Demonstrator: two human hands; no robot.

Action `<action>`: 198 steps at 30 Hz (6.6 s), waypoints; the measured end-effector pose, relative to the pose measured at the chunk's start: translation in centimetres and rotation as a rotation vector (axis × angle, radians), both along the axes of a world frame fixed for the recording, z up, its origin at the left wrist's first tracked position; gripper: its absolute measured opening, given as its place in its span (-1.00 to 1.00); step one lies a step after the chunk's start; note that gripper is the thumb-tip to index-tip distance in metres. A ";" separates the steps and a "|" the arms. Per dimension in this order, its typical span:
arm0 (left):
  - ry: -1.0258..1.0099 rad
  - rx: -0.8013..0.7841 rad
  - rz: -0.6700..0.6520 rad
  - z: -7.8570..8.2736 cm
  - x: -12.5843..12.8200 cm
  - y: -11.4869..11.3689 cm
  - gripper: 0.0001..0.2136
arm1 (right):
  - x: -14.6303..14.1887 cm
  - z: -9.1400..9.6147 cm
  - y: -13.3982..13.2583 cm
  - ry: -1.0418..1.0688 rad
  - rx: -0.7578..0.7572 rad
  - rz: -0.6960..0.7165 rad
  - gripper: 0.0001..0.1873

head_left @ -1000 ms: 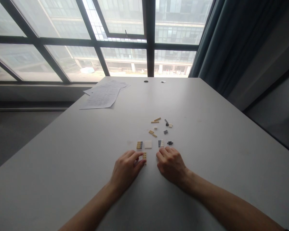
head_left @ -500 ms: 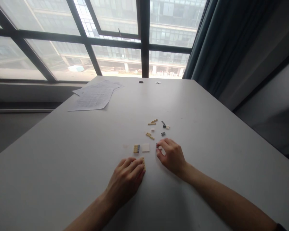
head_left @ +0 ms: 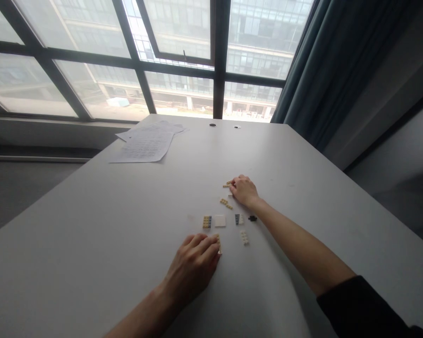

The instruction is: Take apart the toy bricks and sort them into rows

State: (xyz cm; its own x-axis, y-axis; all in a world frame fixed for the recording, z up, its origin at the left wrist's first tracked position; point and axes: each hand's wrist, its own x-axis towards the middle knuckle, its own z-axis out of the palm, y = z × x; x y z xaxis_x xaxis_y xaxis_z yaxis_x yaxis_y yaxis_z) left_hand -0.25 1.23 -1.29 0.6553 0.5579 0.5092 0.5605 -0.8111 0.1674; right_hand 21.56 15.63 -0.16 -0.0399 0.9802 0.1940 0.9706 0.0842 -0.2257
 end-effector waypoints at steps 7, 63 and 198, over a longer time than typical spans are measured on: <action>-0.008 -0.027 0.003 0.0 0.0 -0.1 -0.88 | -0.4 -0.6 0.4 -0.060 0.002 0.073 -0.83; -0.485 -0.048 -0.068 -0.5 -1.0 0.5 -0.83 | -1.6 -1.5 -15.9 0.610 0.470 0.625 -0.84; 0.028 0.011 -0.186 0.5 -0.6 0.2 -0.73 | -1.4 -1.7 -15.5 0.261 0.392 0.483 -0.83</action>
